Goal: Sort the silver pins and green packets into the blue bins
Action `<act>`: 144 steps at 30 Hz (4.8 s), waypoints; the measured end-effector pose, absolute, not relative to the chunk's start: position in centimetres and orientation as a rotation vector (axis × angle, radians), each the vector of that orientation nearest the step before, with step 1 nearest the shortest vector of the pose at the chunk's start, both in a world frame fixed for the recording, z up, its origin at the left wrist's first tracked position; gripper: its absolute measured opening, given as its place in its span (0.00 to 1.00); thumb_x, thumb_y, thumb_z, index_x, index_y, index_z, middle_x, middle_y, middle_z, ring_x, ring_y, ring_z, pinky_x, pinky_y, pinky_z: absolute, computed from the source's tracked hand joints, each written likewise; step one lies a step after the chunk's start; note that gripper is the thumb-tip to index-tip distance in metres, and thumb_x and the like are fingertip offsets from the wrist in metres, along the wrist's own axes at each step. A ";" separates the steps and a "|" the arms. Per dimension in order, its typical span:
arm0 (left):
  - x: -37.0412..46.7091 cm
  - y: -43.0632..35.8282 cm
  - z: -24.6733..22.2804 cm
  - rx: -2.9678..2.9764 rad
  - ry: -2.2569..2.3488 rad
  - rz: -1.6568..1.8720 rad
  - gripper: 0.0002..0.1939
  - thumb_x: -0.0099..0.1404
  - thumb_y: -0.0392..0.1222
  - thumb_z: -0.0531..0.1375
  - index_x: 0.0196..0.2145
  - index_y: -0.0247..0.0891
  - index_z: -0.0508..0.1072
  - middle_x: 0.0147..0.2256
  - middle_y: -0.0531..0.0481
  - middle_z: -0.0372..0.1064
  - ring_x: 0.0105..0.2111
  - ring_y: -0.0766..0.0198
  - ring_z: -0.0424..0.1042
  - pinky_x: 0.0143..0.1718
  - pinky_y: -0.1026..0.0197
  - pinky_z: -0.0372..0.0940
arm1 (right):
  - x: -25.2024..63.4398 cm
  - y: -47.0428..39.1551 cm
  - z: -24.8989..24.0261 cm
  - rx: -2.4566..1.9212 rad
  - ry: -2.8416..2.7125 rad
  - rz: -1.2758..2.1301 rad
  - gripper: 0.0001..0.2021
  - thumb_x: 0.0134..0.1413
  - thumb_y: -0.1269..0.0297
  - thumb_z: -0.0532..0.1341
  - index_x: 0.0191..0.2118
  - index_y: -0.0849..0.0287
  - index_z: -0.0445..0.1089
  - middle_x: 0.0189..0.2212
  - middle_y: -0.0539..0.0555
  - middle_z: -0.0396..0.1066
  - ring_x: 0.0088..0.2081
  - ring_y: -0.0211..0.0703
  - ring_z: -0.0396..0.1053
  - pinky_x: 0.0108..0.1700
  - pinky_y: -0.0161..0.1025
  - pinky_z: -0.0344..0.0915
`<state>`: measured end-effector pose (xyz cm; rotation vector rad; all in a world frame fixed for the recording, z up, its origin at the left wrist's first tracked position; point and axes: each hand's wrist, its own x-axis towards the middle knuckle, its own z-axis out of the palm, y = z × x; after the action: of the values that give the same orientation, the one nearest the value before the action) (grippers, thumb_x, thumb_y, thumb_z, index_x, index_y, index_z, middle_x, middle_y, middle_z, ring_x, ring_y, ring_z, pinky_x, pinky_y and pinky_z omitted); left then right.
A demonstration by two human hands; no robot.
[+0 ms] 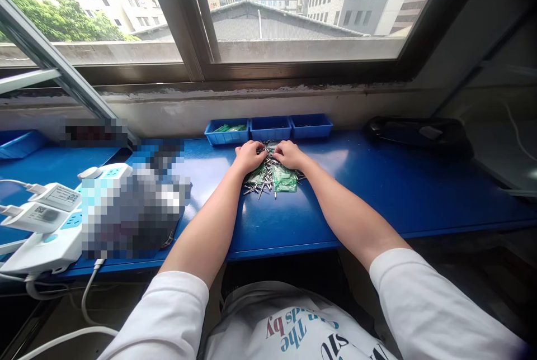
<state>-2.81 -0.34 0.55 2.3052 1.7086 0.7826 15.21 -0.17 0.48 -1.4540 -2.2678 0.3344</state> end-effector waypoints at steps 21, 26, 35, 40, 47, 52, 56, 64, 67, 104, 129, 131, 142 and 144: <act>-2.7 -0.5 0.9 2.312 1.555 0.894 0.14 0.67 0.48 0.52 0.38 0.43 0.77 0.42 0.49 0.75 0.46 0.59 0.71 0.52 0.55 0.57 | 15.3 -0.1 0.6 -1.213 -2.119 0.335 0.08 0.58 0.63 0.56 0.31 0.59 0.69 0.31 0.54 0.71 0.36 0.42 0.64 0.42 0.37 0.59; -2.7 -0.5 1.0 2.311 1.487 0.981 0.13 0.65 0.47 0.54 0.39 0.42 0.76 0.41 0.50 0.75 0.44 0.60 0.71 0.49 0.57 0.60 | 15.4 0.2 0.3 -1.221 -2.101 0.355 0.15 0.60 0.58 0.53 0.27 0.59 0.70 0.28 0.53 0.70 0.34 0.41 0.65 0.39 0.37 0.59; -2.7 -0.4 0.9 2.300 1.559 0.989 0.14 0.67 0.47 0.52 0.37 0.41 0.75 0.39 0.49 0.75 0.42 0.60 0.71 0.49 0.56 0.59 | 15.6 -0.1 0.8 -1.015 -1.706 0.730 0.16 0.49 0.51 0.62 0.34 0.59 0.73 0.30 0.53 0.75 0.33 0.41 0.71 0.38 0.38 0.67; -2.8 -0.4 0.9 2.292 1.552 0.990 0.13 0.67 0.47 0.51 0.37 0.42 0.75 0.39 0.49 0.75 0.42 0.60 0.71 0.48 0.57 0.60 | 15.8 0.0 0.8 -0.947 -1.606 0.903 0.15 0.44 0.51 0.66 0.32 0.59 0.76 0.30 0.53 0.77 0.36 0.44 0.74 0.43 0.41 0.69; -2.6 -0.7 1.2 2.284 1.647 0.959 0.15 0.67 0.50 0.52 0.42 0.43 0.74 0.44 0.49 0.73 0.47 0.57 0.69 0.52 0.55 0.57 | 16.1 0.3 0.8 -1.010 -1.559 0.850 0.14 0.46 0.54 0.64 0.34 0.59 0.77 0.33 0.53 0.78 0.39 0.46 0.74 0.45 0.41 0.69; -2.9 -0.1 0.9 2.191 1.826 0.964 0.16 0.65 0.49 0.53 0.47 0.43 0.71 0.51 0.45 0.68 0.53 0.53 0.64 0.53 0.52 0.57 | 16.9 0.8 0.9 -1.299 -1.506 0.453 0.18 0.51 0.61 0.59 0.47 0.59 0.75 0.44 0.55 0.76 0.45 0.47 0.71 0.53 0.45 0.66; -3.1 0.1 0.6 2.145 1.863 0.898 0.15 0.64 0.49 0.54 0.45 0.43 0.72 0.50 0.45 0.68 0.51 0.52 0.66 0.53 0.50 0.57 | 17.8 0.9 1.0 -1.564 -1.502 0.184 0.25 0.52 0.64 0.56 0.56 0.60 0.68 0.48 0.58 0.74 0.54 0.53 0.62 0.57 0.51 0.60; -3.0 0.0 0.6 2.181 1.816 0.844 0.14 0.63 0.49 0.54 0.43 0.43 0.72 0.49 0.45 0.68 0.49 0.52 0.67 0.51 0.49 0.58 | 18.6 1.7 0.3 -1.793 -1.564 0.083 0.29 0.50 0.63 0.57 0.60 0.57 0.62 0.62 0.59 0.58 0.55 0.63 0.53 0.54 0.64 0.54; -3.1 -0.1 0.7 2.186 1.808 0.846 0.14 0.63 0.49 0.54 0.43 0.42 0.72 0.49 0.45 0.68 0.49 0.52 0.67 0.51 0.49 0.59 | 18.5 1.9 -0.1 -1.810 -1.612 0.108 0.33 0.47 0.62 0.60 0.61 0.56 0.59 0.66 0.59 0.48 0.58 0.66 0.49 0.54 0.66 0.53; -3.1 0.1 0.5 2.387 1.618 0.632 0.21 0.64 0.50 0.54 0.52 0.41 0.72 0.50 0.46 0.72 0.51 0.51 0.69 0.56 0.52 0.56 | 15.2 0.4 -0.5 -1.376 -2.164 0.302 0.06 0.51 0.63 0.63 0.30 0.59 0.74 0.36 0.56 0.69 0.42 0.47 0.65 0.48 0.44 0.61; -2.8 0.1 0.4 2.362 1.305 1.130 0.12 0.60 0.49 0.60 0.36 0.40 0.78 0.37 0.47 0.77 0.39 0.59 0.74 0.43 0.59 0.65 | 14.4 -0.9 1.3 -1.219 -1.818 0.533 0.14 0.57 0.55 0.52 0.26 0.58 0.62 0.24 0.50 0.66 0.28 0.39 0.61 0.35 0.37 0.57; -2.8 0.0 0.4 2.345 1.270 1.154 0.12 0.61 0.48 0.59 0.37 0.40 0.78 0.37 0.47 0.77 0.39 0.60 0.74 0.43 0.59 0.66 | 14.4 -0.9 1.3 -1.235 -1.820 0.523 0.14 0.57 0.56 0.52 0.26 0.58 0.63 0.23 0.50 0.66 0.28 0.39 0.61 0.34 0.37 0.57; -2.5 0.1 0.3 2.301 1.256 1.108 0.13 0.62 0.45 0.56 0.38 0.39 0.78 0.39 0.47 0.76 0.40 0.60 0.73 0.45 0.60 0.66 | 14.3 -0.6 1.0 -1.236 -1.949 0.432 0.24 0.60 0.51 0.48 0.17 0.57 0.58 0.17 0.50 0.62 0.24 0.37 0.59 0.31 0.37 0.54; -2.6 0.2 0.2 2.325 1.249 1.092 0.12 0.63 0.43 0.55 0.37 0.39 0.78 0.38 0.48 0.76 0.39 0.61 0.73 0.45 0.60 0.65 | 14.3 -0.6 0.9 -1.198 -1.927 0.502 0.25 0.60 0.48 0.48 0.18 0.58 0.62 0.18 0.50 0.63 0.25 0.37 0.60 0.32 0.37 0.55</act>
<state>-2.56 0.19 0.16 2.3253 1.2490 1.0917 14.27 -0.57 0.90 -1.1984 -1.9266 0.5024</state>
